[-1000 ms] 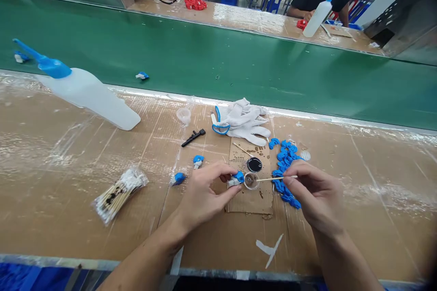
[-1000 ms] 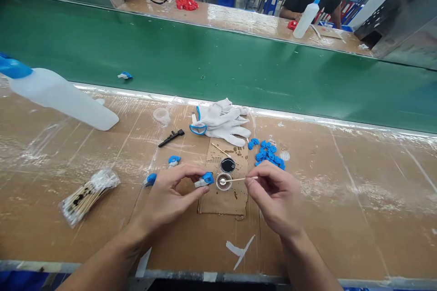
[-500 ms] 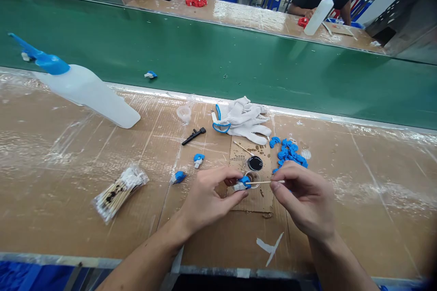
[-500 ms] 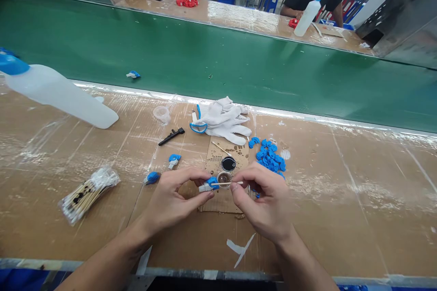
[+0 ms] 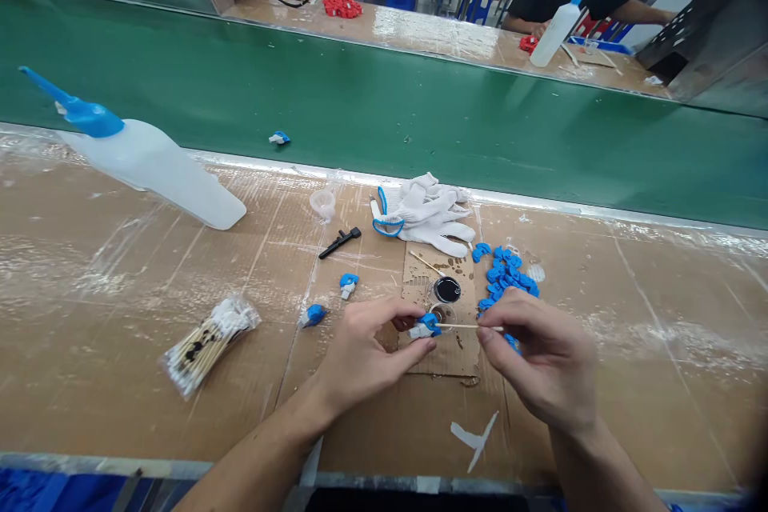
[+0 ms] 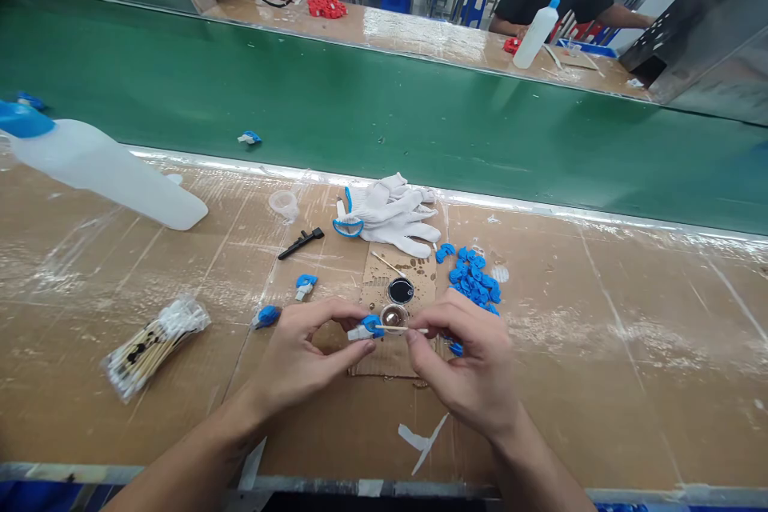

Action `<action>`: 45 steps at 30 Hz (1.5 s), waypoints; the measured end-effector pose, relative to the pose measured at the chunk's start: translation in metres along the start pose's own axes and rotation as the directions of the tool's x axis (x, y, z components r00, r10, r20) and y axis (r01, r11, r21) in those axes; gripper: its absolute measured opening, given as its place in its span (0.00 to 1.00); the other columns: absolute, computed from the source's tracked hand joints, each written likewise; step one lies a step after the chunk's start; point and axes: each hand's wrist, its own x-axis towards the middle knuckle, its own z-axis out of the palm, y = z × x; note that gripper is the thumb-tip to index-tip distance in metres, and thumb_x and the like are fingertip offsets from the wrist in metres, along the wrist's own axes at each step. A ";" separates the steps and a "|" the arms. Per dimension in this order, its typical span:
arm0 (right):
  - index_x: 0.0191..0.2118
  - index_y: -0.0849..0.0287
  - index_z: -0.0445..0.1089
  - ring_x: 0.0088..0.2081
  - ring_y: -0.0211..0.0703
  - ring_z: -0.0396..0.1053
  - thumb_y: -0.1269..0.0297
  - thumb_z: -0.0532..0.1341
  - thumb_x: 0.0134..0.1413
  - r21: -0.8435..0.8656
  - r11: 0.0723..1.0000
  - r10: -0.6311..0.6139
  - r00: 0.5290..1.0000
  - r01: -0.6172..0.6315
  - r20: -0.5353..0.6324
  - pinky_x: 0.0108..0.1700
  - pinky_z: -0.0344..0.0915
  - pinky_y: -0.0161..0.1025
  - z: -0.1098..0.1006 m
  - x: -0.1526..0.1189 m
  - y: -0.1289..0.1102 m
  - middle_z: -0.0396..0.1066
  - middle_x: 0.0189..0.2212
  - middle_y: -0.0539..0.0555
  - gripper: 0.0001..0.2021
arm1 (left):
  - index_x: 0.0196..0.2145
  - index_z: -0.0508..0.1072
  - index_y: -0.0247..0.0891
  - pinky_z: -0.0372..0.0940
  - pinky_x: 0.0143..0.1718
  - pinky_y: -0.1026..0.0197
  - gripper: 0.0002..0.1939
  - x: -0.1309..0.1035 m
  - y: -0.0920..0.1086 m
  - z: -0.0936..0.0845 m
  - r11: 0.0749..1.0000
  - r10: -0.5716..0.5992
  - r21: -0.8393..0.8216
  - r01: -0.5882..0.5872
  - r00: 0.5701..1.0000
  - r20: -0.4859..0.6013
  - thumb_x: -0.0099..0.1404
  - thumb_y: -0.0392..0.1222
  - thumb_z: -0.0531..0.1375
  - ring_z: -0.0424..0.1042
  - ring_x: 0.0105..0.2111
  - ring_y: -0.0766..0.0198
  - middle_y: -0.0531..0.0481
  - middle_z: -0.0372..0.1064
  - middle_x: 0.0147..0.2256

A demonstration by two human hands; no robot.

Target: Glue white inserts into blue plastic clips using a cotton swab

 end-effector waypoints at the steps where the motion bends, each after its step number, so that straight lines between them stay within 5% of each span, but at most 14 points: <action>1: 0.34 0.55 0.73 0.27 0.35 0.66 0.76 0.63 0.60 -0.004 1.000 0.007 1.000 -0.007 -0.012 0.28 0.62 0.34 -0.004 -0.001 0.003 0.70 0.26 0.46 0.08 | 0.37 0.81 0.36 0.73 0.36 0.63 0.10 0.000 0.000 -0.001 1.000 -0.006 -0.002 0.006 1.000 -0.006 0.56 0.32 0.73 0.80 0.31 0.63 0.51 0.83 0.33; 4: 0.37 0.55 0.73 0.29 0.36 0.68 0.76 0.63 0.62 -0.087 0.996 -0.009 1.000 0.011 0.022 0.30 0.64 0.34 -0.011 -0.008 0.014 0.71 0.29 0.48 0.08 | 0.37 0.81 0.37 0.73 0.35 0.63 0.09 0.001 0.000 -0.002 0.999 -0.034 -0.023 0.034 0.999 -0.023 0.57 0.33 0.71 0.80 0.31 0.64 0.51 0.83 0.32; 10: 0.49 0.55 0.75 0.35 0.42 0.73 0.75 0.59 0.65 -0.288 0.951 -0.017 0.946 0.116 0.325 0.35 0.68 0.37 -0.006 -0.019 0.029 0.74 0.36 0.53 0.12 | 0.39 0.82 0.40 0.74 0.35 0.62 0.09 -0.001 -0.001 -0.004 0.997 -0.077 -0.012 0.076 0.997 -0.021 0.59 0.35 0.70 0.79 0.31 0.63 0.51 0.82 0.33; 13: 0.53 0.54 0.74 0.34 0.41 0.72 0.74 0.57 0.66 -0.255 0.967 0.053 0.966 0.013 0.253 0.32 0.67 0.36 -0.030 -0.014 0.038 0.73 0.36 0.52 0.15 | 0.39 0.82 0.40 0.75 0.36 0.62 0.08 -0.001 -0.003 -0.005 0.994 -0.108 -0.027 0.107 0.993 -0.039 0.59 0.36 0.69 0.80 0.33 0.61 0.50 0.83 0.34; 16: 0.49 0.54 0.75 0.34 0.43 0.72 0.71 0.57 0.68 -0.425 0.905 0.078 0.993 -0.035 0.084 0.32 0.66 0.38 -0.057 0.004 0.058 0.72 0.35 0.53 0.12 | 0.39 0.81 0.40 0.76 0.37 0.62 0.07 0.000 -0.004 -0.005 0.987 -0.136 -0.089 0.133 0.990 -0.033 0.61 0.36 0.68 0.81 0.34 0.61 0.49 0.83 0.35; 21: 0.50 0.55 0.77 0.48 0.55 0.71 0.73 0.61 0.66 -0.647 0.740 0.124 0.908 0.184 0.400 0.47 0.70 0.47 -0.047 0.053 0.093 0.75 0.49 0.58 0.12 | 0.39 0.80 0.39 0.76 0.38 0.63 0.07 0.001 -0.005 -0.005 0.974 -0.177 -0.142 0.174 0.984 -0.012 0.62 0.37 0.67 0.81 0.35 0.61 0.48 0.82 0.36; 25: 0.38 0.57 0.78 0.44 0.54 0.72 0.78 0.66 0.58 -0.620 0.751 0.109 0.882 0.229 0.458 0.47 0.70 0.47 -0.034 0.074 0.106 0.77 0.41 0.57 0.08 | 0.39 0.79 0.38 0.76 0.37 0.63 0.06 0.002 -0.004 -0.007 0.962 -0.216 -0.169 0.212 0.976 -0.002 0.62 0.38 0.67 0.81 0.35 0.61 0.48 0.81 0.35; 30: 0.40 0.58 0.74 0.35 0.48 0.74 0.76 0.66 0.61 -0.554 0.816 0.042 0.938 0.166 0.343 0.35 0.71 0.42 -0.048 0.053 0.079 0.77 0.34 0.54 0.06 | 0.40 0.78 0.38 0.76 0.40 0.66 0.07 0.002 -0.005 -0.006 0.939 -0.238 -0.267 0.219 0.970 -0.042 0.62 0.35 0.67 0.81 0.37 0.63 0.49 0.80 0.36; 32: 0.43 0.55 0.75 0.35 0.44 0.76 0.72 0.65 0.65 -0.378 0.915 -0.044 0.968 0.138 0.246 0.37 0.72 0.39 -0.047 0.036 0.052 0.78 0.35 0.51 0.05 | 0.41 0.77 0.39 0.76 0.39 0.67 0.08 0.001 -0.004 -0.003 0.916 -0.237 -0.341 0.210 0.971 -0.040 0.62 0.33 0.67 0.81 0.37 0.64 0.50 0.80 0.37; 37: 0.48 0.51 0.77 0.35 0.36 0.78 0.74 0.63 0.68 0.009 0.995 -0.095 0.979 0.095 0.180 0.37 0.72 0.31 -0.009 0.007 -0.011 0.79 0.37 0.48 0.10 | 0.44 0.80 0.40 0.76 0.43 0.68 0.13 -0.002 -0.002 0.006 0.875 -0.179 -0.464 0.138 0.983 -0.045 0.62 0.29 0.68 0.82 0.40 0.65 0.49 0.82 0.40; 41: 0.41 0.54 0.77 0.31 0.40 0.77 0.72 0.67 0.64 -0.002 0.999 -0.034 0.989 0.035 0.146 0.32 0.71 0.34 0.016 0.006 -0.019 0.80 0.32 0.49 0.05 | 0.45 0.82 0.41 0.77 0.48 0.64 0.17 -0.004 0.000 0.009 0.884 -0.056 -0.468 0.019 0.996 -0.065 0.61 0.25 0.69 0.82 0.45 0.61 0.47 0.83 0.43; 45: 0.40 0.54 0.77 0.32 0.41 0.77 0.74 0.67 0.63 -0.030 0.998 -0.047 0.990 0.051 0.135 0.32 0.72 0.35 0.019 0.007 -0.014 0.79 0.32 0.49 0.06 | 0.47 0.82 0.42 0.78 0.48 0.63 0.23 -0.007 0.002 0.008 0.886 0.002 -0.462 -0.035 0.997 -0.071 0.57 0.24 0.70 0.82 0.45 0.60 0.46 0.83 0.45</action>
